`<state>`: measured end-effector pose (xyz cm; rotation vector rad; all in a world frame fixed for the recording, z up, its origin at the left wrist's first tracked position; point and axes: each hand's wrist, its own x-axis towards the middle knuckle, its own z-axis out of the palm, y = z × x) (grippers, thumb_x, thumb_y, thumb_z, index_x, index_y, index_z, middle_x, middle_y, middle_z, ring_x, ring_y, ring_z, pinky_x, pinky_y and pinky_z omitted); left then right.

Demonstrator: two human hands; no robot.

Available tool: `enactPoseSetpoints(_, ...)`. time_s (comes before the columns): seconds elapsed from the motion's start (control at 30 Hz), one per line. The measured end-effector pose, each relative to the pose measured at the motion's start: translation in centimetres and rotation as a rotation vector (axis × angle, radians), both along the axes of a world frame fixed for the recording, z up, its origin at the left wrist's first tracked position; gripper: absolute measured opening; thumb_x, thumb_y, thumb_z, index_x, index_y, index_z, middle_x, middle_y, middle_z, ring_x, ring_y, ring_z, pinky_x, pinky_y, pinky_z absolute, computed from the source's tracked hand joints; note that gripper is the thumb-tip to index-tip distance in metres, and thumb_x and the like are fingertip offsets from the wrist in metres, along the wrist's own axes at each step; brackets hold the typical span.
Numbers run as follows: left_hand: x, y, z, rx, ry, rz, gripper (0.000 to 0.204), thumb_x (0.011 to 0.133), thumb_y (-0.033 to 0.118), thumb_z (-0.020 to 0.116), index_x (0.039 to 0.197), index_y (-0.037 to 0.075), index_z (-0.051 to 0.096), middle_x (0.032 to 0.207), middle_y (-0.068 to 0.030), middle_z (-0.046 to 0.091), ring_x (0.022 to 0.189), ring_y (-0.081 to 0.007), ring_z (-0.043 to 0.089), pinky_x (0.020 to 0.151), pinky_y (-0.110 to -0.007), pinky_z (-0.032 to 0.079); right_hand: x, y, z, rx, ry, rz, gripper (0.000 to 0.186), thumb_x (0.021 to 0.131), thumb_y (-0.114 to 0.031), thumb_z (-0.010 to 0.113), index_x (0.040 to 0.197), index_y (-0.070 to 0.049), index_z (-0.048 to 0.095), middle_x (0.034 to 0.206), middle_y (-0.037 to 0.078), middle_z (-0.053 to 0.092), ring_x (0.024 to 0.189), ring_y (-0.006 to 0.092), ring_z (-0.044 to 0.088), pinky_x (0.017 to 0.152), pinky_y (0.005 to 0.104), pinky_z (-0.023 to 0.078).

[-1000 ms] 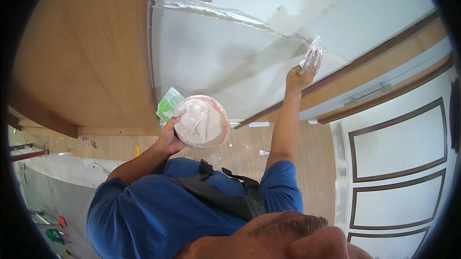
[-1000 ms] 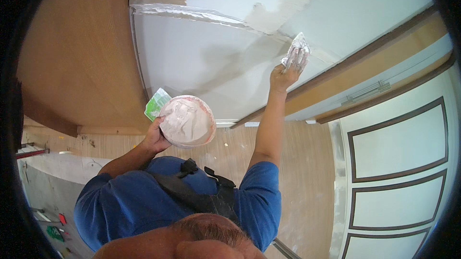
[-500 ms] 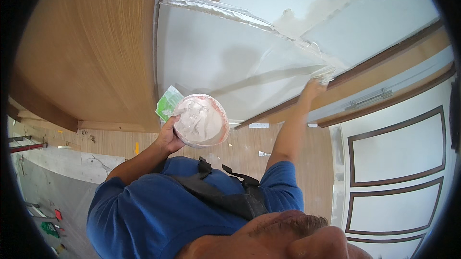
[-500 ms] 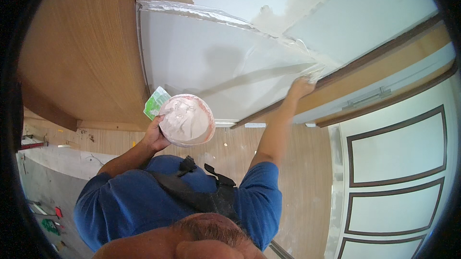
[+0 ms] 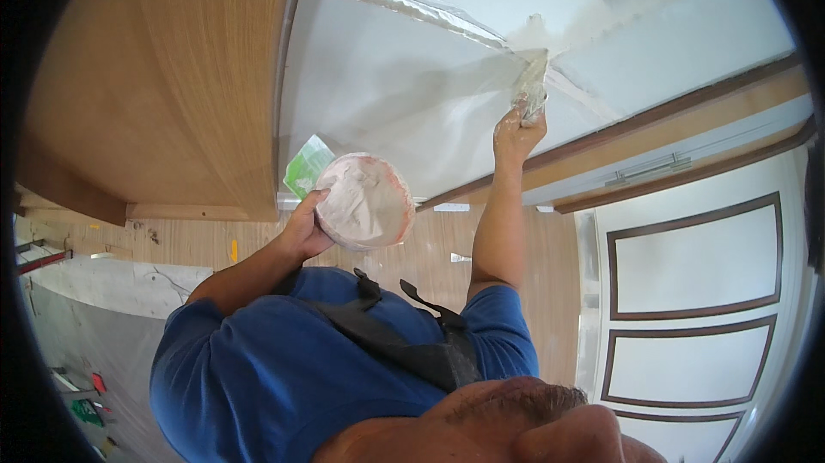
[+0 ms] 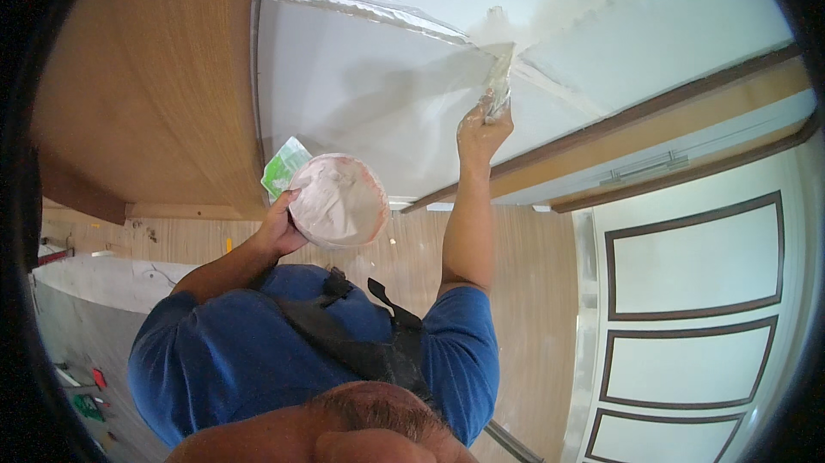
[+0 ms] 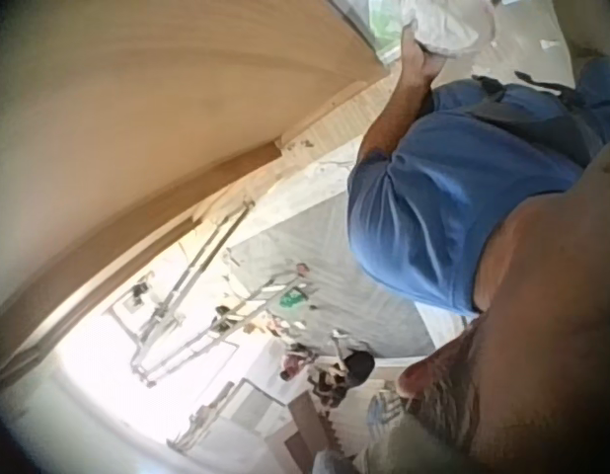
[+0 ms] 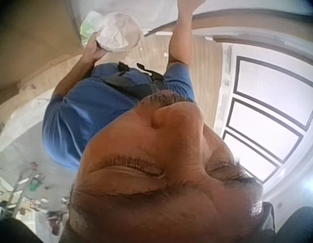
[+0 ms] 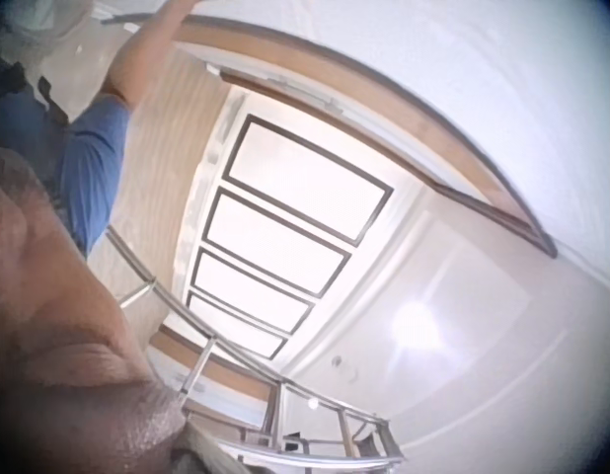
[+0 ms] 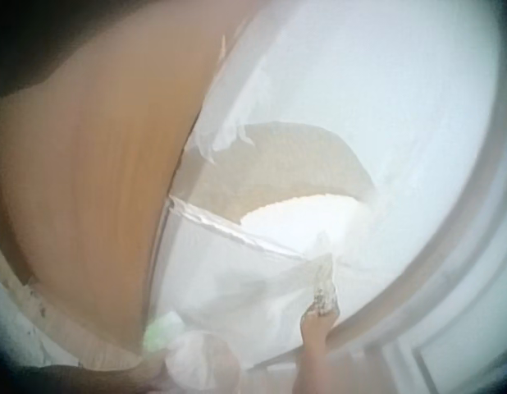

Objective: The person applies white joint compound to wall seams using a putty knife and a small container. The person repeatedly scoops compound and spreads it along the seams of a white wall panel, smoothing the surface.

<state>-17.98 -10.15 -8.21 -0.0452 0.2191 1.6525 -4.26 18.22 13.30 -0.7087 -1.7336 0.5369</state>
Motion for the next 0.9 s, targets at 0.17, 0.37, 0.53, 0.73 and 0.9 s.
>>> enactPoseSetpoints(0.17, -0.4, -0.5, 0.5, -0.001, 0.011, -0.070, 0.058, 0.094, 0.030, 0.059, 0.144, 0.005, 0.043, 0.143, -0.0138, 0.053, 0.133, -0.0317, 0.049, 0.115, -0.051, 0.035, 1.6, 4.7, -1.0, 0.134, 0.146, -0.211, 0.030, 0.094, -0.004, 0.052, 0.119, 0.013, 0.058, 0.100, 0.027, 0.066, 0.085, 0.0344, 0.064, 0.077, 0.0395, 0.051)
enactPoseSetpoints(0.37, -0.3, -0.2, 0.2, 0.028, 0.025, -0.058, 0.060, 0.093, 0.030, 0.060, 0.145, 0.005, 0.043, 0.143, -0.0134, 0.053, 0.132, -0.0316, 0.050, 0.115, -0.051, 0.035, -3.5, 1.3, -4.2, 0.549, -0.124, -0.264, 0.032, 0.092, -0.002, 0.050, 0.120, 0.011, 0.059, 0.103, 0.028, 0.066, 0.087, 0.0395, 0.066, 0.079, 0.0408, 0.052)
enactPoseSetpoints(0.53, -0.2, -0.5, -0.2, 0.021, 0.037, -0.054, 0.062, 0.093, 0.031, 0.061, 0.145, 0.005, 0.042, 0.144, -0.0133, 0.052, 0.133, -0.0315, 0.049, 0.115, -0.051, 0.035, 1.2, 4.1, -4.7, 0.483, -0.021, -0.385, 0.028, 0.093, -0.005, 0.052, 0.112, 0.013, 0.061, 0.094, 0.029, 0.067, 0.082, 0.0389, 0.065, 0.077, 0.0420, 0.053)
enactPoseSetpoints(0.73, 0.0, -0.2, 0.3, 0.000, 0.052, -0.027, 0.060, 0.093, 0.031, 0.060, 0.145, 0.005, 0.043, 0.144, -0.0136, 0.051, 0.134, -0.0315, 0.048, 0.115, -0.052, 0.035, -0.6, 5.8, -2.4, 0.292, -0.075, -0.527, 0.032, 0.089, -0.004, 0.055, 0.115, 0.013, 0.060, 0.089, 0.029, 0.066, 0.078, 0.0434, 0.064, 0.074, 0.0433, 0.052)
enactPoseSetpoints(0.9, 0.2, 0.2, 0.0, 0.061, 0.109, -0.004, 0.059, 0.093, 0.031, 0.057, 0.145, 0.005, 0.043, 0.144, -0.0140, 0.053, 0.132, -0.0314, 0.051, 0.116, -0.050, 0.035, -2.2, -2.3, -6.8, 0.356, -0.177, -0.136, 0.037, 0.090, -0.007, 0.059, 0.123, 0.009, 0.059, 0.088, 0.023, 0.068, 0.074, 0.0332, 0.067, 0.071, 0.0393, 0.054)
